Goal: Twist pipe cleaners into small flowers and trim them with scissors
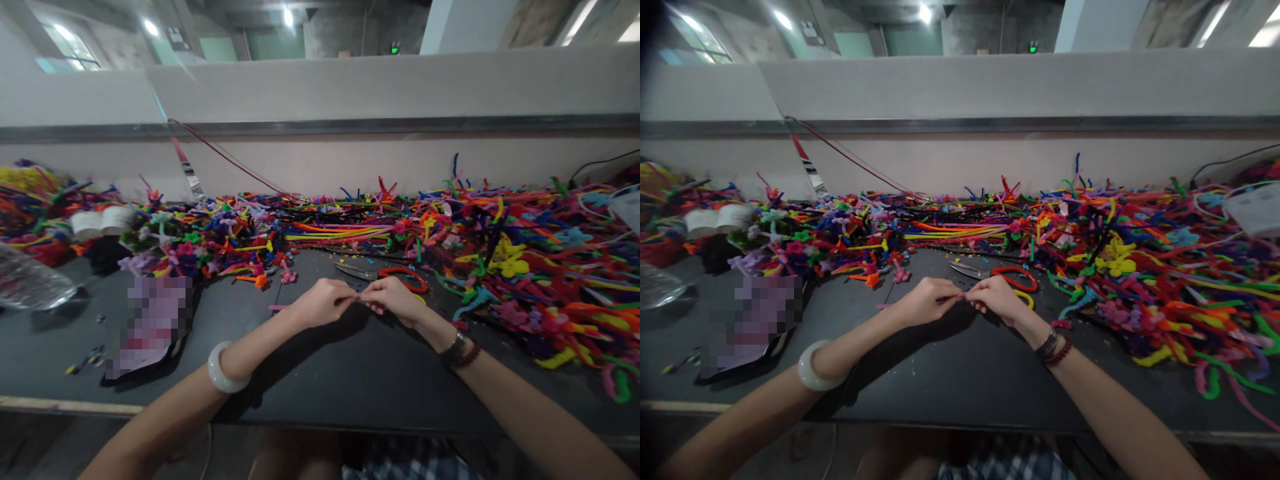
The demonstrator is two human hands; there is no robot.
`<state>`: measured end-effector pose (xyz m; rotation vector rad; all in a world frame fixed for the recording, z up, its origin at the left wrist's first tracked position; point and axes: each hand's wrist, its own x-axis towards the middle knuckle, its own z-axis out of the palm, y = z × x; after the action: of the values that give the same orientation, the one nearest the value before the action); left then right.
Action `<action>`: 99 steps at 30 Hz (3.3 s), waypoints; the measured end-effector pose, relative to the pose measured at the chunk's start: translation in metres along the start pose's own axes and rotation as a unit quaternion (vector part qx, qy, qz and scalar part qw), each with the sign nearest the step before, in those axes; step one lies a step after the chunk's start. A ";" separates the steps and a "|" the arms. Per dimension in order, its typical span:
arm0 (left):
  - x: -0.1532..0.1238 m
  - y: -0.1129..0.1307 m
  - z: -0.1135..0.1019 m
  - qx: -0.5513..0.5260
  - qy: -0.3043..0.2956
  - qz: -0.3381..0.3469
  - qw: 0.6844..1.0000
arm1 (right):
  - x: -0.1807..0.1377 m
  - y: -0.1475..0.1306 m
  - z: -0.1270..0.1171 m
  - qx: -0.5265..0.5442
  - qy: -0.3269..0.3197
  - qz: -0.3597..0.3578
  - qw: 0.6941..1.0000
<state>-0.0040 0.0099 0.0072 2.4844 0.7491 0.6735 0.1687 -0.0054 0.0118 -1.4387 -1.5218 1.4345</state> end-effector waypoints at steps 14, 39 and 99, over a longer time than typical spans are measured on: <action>0.005 -0.018 0.000 -0.628 -0.070 -0.268 0.727 | -0.010 -0.013 -0.005 -0.127 0.045 -0.237 0.962; 0.003 -0.003 0.006 -0.189 0.049 -0.096 0.976 | 0.001 -0.001 0.001 0.048 0.033 -0.005 0.998; 0.003 -0.009 0.005 -0.228 0.030 -0.135 0.964 | 0.006 0.003 -0.009 0.034 -0.039 -0.023 0.998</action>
<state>-0.0021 0.0168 -0.0005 1.9122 0.8268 0.7261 0.1764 0.0019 0.0097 -1.3121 -1.5289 1.5160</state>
